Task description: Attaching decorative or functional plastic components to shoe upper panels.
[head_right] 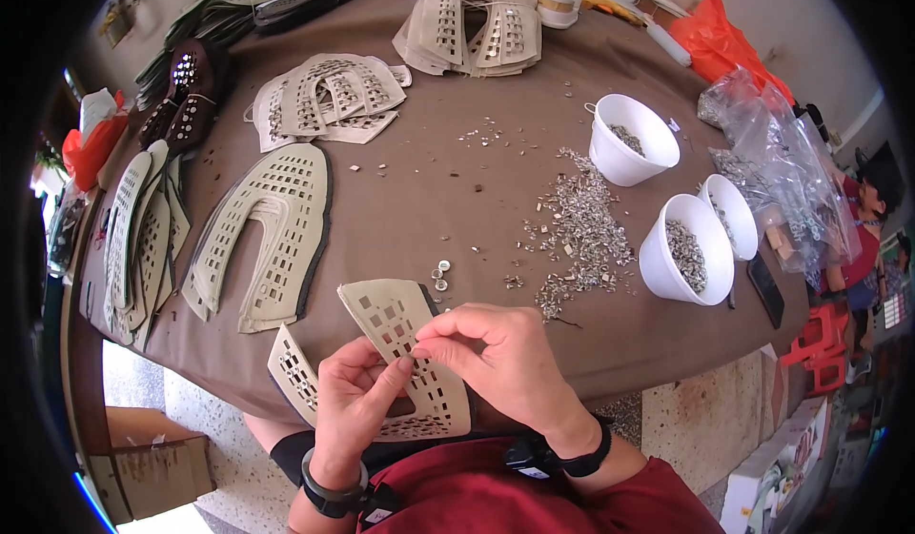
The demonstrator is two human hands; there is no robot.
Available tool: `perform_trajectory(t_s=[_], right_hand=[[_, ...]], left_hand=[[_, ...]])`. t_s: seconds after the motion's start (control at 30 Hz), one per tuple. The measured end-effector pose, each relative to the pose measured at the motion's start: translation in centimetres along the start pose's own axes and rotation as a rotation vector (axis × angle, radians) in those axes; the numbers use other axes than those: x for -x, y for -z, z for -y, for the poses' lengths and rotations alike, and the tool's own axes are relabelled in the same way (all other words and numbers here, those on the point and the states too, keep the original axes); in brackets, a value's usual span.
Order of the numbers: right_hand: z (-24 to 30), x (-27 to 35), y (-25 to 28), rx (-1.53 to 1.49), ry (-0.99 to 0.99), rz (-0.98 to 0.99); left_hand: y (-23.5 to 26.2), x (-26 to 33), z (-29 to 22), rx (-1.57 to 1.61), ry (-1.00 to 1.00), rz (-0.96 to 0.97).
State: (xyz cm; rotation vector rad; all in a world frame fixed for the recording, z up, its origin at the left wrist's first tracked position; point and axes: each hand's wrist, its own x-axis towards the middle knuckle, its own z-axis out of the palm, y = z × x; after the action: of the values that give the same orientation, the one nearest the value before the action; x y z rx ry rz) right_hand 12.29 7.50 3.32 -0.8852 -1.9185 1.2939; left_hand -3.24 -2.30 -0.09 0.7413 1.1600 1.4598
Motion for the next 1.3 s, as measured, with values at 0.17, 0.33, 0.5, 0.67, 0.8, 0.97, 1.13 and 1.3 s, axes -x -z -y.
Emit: perform_trajectory(t_s=[0.17,0.33,0.5,0.67,0.8,0.97,1.13,1.3], right_hand=[[-0.3,0.0,-0.6,0.07,0.085,-0.017],[-0.5,0.1,-0.9,0.115,0.118,-0.025],[-1.0,-0.2,-1.3,0.134,0.186,-0.021],[-1.6,-0.1,-1.7,-0.004,0.111,-0.078],[-2.0,0.0,-1.7,0.152,0.182,-0.112],[-2.2,0.2,-1.6,0.318,0.332,-0.139],[-3.0,0.4,-1.8,-0.017,0.247,-0.23],[-1.9,1.0,-1.2,-0.103,0.13,-0.157]], left_hand=[[-0.2,0.0,0.0,0.044,0.049,-0.026],[-0.3,0.0,0.0,0.038,0.035,-0.034],[-0.4,0.0,-0.1,0.035,0.043,-0.036],[0.0,0.0,0.2,-0.019,0.001,0.009],[-0.1,0.0,0.2,0.006,0.019,-0.014],[-0.1,0.1,0.1,-0.008,-0.003,-0.01],[-0.4,0.1,0.1,-0.019,0.005,-0.038],[-0.3,0.1,0.1,-0.03,-0.007,-0.045]])
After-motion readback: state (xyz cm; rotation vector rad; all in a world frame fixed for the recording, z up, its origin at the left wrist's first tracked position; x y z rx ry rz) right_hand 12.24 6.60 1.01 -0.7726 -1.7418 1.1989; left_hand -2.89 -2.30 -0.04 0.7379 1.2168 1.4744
